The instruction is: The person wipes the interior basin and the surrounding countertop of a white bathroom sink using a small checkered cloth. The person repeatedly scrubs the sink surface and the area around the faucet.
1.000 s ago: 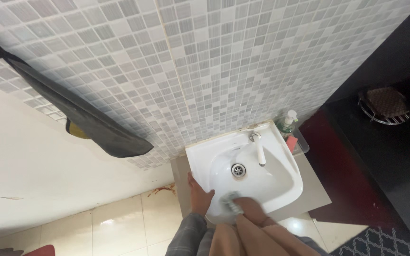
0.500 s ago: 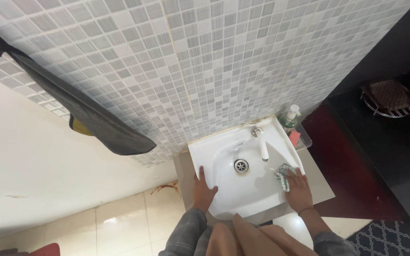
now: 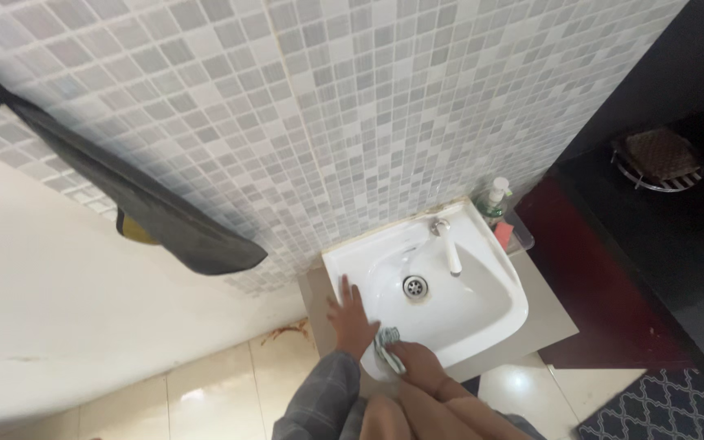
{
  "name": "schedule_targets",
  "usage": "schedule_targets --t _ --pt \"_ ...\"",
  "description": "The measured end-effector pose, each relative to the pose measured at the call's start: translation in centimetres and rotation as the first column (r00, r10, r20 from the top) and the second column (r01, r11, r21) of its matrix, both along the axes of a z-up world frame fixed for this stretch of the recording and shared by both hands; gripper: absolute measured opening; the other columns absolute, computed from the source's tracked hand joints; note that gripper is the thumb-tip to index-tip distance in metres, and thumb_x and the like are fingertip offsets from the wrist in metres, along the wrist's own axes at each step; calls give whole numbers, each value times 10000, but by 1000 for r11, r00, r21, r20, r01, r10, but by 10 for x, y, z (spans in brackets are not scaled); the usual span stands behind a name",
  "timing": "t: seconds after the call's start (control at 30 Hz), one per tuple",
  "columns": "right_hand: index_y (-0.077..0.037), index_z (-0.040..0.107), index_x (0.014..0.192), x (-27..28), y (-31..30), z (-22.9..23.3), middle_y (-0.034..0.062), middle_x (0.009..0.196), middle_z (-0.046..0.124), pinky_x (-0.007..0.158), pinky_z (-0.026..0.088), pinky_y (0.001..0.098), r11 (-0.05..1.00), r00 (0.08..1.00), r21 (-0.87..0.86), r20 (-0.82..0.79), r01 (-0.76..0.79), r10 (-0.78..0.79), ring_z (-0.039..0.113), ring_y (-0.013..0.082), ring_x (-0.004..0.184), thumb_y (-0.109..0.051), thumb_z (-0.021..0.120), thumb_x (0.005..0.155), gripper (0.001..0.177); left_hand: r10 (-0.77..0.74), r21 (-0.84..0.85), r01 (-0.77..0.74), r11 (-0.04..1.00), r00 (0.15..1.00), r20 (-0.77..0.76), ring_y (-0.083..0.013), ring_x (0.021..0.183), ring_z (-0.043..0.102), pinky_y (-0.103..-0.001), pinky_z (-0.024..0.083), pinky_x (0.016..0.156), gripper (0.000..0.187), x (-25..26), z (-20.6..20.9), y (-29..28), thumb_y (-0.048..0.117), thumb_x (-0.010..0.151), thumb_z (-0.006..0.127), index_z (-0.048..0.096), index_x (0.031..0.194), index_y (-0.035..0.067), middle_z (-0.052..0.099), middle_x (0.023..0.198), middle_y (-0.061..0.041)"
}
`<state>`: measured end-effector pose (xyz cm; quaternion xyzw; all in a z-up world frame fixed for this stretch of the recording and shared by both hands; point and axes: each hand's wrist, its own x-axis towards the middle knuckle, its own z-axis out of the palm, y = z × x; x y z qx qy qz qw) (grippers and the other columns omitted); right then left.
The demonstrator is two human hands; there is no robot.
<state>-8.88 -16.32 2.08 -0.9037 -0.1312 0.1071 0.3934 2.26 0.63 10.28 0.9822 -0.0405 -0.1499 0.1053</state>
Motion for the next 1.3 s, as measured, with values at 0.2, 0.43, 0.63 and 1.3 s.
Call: schedule_targets --t 0.2,0.43,0.63,1.3 --pt "-88 676 1198 -22 -109 16 149 1214 661 1055 448 449 970 940 22 244 242 -240 575 378 1193 -97 752 610 593 5 -209 21 978 993 122 -436 1318 481 -497 484 1014 1180 -13 -18 9 297 680 884 187 1598 47 80 1685 -160" --pt "-70 618 1241 -19 -140 47 173 1410 571 1117 305 574 809 818 -310 476 500 -323 427 426 1381 -102 702 679 569 35 -126 -35 991 999 -7 -395 1197 550 -440 507 995 1172 -6 -18 5 306 716 870 156 1619 85 87 1713 -116" --pt "-61 640 1251 -30 -36 3 165 1275 632 1054 414 509 992 929 116 357 57 -96 546 389 1244 -230 787 718 578 11 -159 6 987 994 105 -403 1185 561 -445 539 922 1184 -8 -20 8 316 686 874 163 1604 88 94 1693 -113" --pt "-27 638 1231 5 -125 9 202 1257 650 1076 464 493 883 853 -197 413 426 -319 595 408 1222 -196 722 804 467 55 -139 -52 989 998 18 -405 1182 550 -427 533 966 1151 -9 -3 4 300 718 872 173 1612 108 104 1708 -68"
